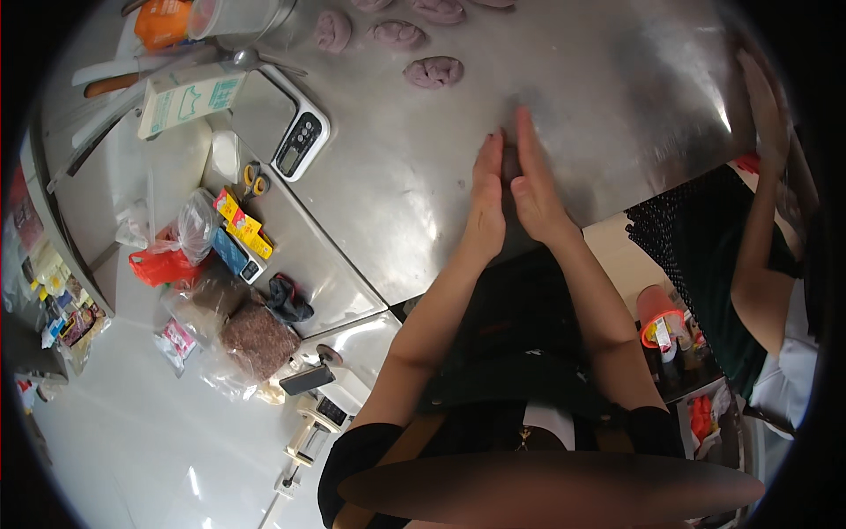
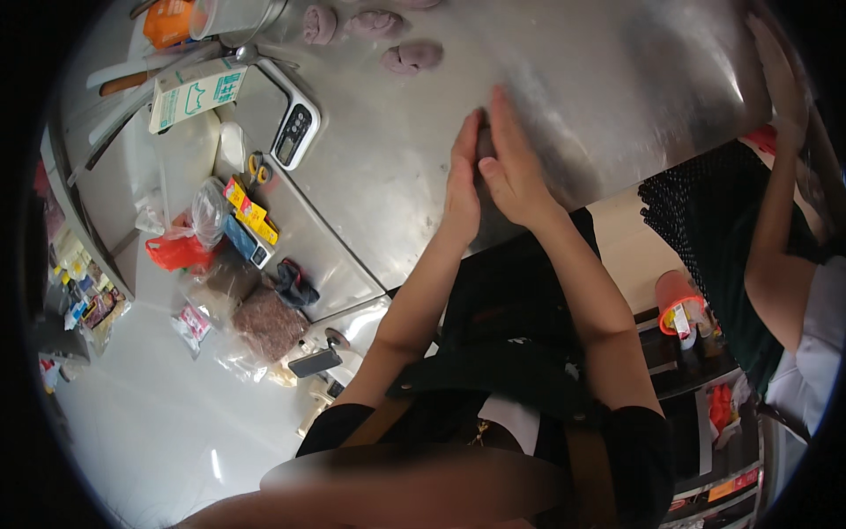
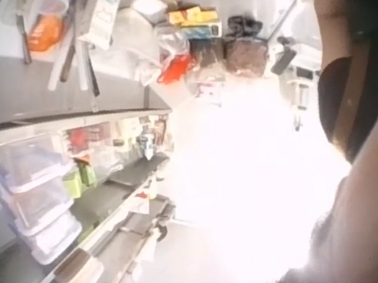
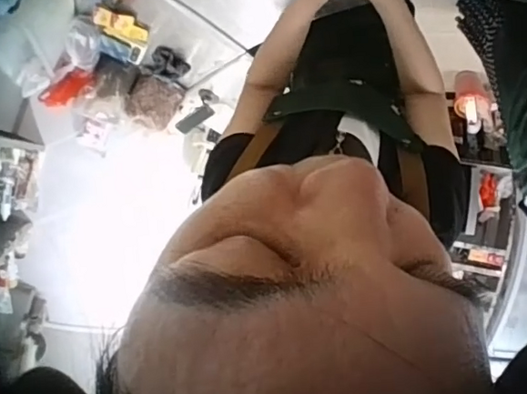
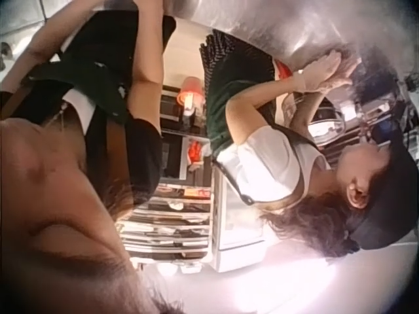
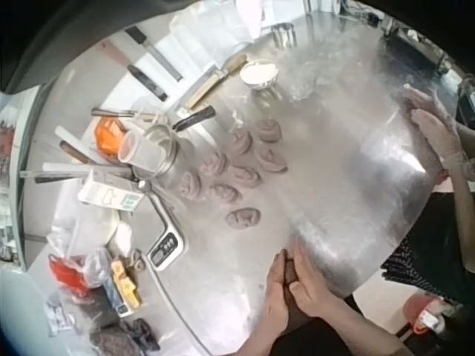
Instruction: Shaping and rolling purple dough into small balls at a bakery station.
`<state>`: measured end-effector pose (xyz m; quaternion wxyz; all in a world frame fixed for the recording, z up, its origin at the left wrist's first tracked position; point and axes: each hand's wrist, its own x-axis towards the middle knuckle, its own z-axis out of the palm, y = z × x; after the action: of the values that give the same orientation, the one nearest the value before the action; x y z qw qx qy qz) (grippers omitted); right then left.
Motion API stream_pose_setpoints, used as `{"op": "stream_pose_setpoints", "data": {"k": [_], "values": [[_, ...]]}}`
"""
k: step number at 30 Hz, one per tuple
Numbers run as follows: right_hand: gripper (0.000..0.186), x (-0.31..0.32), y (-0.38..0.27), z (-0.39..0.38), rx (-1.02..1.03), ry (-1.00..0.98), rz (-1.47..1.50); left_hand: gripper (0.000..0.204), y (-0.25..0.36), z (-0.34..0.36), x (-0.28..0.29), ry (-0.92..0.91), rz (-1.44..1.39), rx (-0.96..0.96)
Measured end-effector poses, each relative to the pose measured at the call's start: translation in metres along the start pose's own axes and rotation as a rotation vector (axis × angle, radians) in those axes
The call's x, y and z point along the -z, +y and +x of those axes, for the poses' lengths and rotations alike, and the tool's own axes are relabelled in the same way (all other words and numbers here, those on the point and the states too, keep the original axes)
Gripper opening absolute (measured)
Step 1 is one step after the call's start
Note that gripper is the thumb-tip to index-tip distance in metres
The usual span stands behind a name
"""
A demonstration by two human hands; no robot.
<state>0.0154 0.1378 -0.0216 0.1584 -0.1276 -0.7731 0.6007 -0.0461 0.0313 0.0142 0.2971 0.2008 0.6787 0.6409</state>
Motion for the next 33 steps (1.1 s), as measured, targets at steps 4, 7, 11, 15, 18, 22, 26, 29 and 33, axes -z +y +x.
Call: {"op": "stream_pose_setpoints", "data": {"k": [4,7,11,15,18,22,26,29,33], "values": [[0.070,0.007,-0.014,-0.008,-0.041,0.171,0.119,0.060,-0.008,0.011,0.012,0.000,0.028,0.004],[0.067,0.006,-0.018,-0.023,-0.093,0.166,0.168,0.059,-0.015,0.017,0.012,-0.008,0.038,0.015],[0.067,0.001,-0.021,-0.022,-0.234,0.152,0.178,0.056,-0.022,0.022,0.015,-0.026,-0.042,0.034],[0.067,-0.011,-0.012,-0.024,-0.149,0.214,0.169,0.054,-0.017,0.021,0.011,-0.031,-0.007,0.061],[0.069,-0.018,-0.006,-0.002,-0.058,0.166,0.095,0.059,-0.025,0.009,-0.007,0.005,0.102,0.000],[0.074,-0.008,-0.006,0.011,-0.031,0.085,0.089,0.059,-0.007,0.002,-0.014,0.147,0.007,0.101],[0.075,-0.018,-0.013,-0.004,0.001,0.114,0.083,0.055,-0.021,0.008,-0.010,0.039,-0.077,0.073],[0.078,-0.014,-0.010,0.004,-0.024,0.104,0.104,0.058,-0.021,-0.002,-0.023,0.152,0.015,0.034],[0.076,-0.008,-0.012,-0.008,-0.052,0.068,0.150,0.055,-0.016,0.011,-0.008,0.085,0.060,0.088]]}}
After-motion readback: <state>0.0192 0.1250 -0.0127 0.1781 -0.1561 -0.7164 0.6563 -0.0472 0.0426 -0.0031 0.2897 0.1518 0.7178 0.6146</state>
